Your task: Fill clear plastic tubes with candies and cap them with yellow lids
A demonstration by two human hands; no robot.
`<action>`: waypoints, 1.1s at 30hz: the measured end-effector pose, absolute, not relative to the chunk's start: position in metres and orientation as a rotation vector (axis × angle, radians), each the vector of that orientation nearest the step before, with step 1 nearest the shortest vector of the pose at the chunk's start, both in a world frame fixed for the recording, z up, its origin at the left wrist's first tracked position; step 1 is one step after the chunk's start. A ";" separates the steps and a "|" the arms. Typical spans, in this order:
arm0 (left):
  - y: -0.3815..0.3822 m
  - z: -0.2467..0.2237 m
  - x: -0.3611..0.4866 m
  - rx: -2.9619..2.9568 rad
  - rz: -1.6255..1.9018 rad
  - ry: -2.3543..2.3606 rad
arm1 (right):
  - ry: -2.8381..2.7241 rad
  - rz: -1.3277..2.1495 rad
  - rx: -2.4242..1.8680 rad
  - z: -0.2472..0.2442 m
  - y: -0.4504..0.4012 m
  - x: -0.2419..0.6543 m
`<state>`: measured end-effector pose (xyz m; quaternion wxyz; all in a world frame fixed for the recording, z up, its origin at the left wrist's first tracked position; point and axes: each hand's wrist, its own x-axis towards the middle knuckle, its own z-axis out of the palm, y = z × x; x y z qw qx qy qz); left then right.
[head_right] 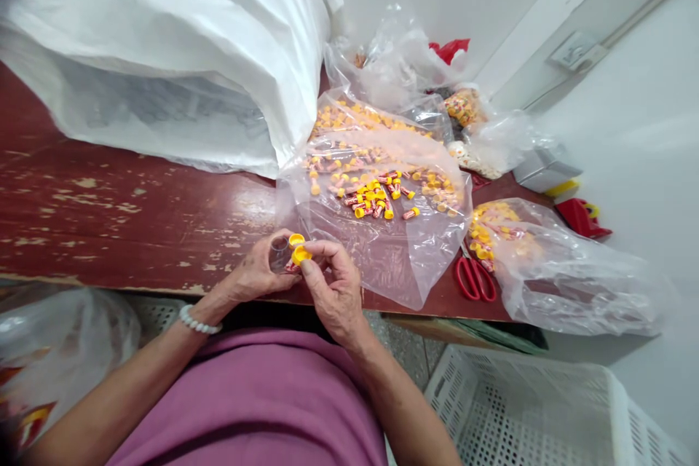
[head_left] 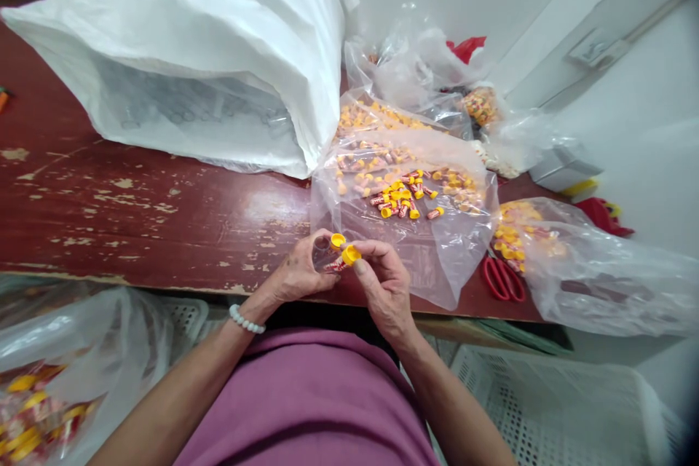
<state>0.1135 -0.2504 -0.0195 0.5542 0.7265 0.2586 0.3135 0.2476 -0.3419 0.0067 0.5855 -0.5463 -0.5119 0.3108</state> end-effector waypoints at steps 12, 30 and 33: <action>-0.251 -0.019 0.114 1.692 0.763 0.602 | -1.720 0.187 -1.443 0.018 -0.347 0.253; -0.254 -0.025 0.120 1.666 0.738 0.722 | -1.509 -0.273 -2.138 -0.004 -0.288 0.424; -0.255 -0.023 0.120 1.707 0.738 0.714 | -1.555 -0.178 -2.171 -0.015 -0.283 0.464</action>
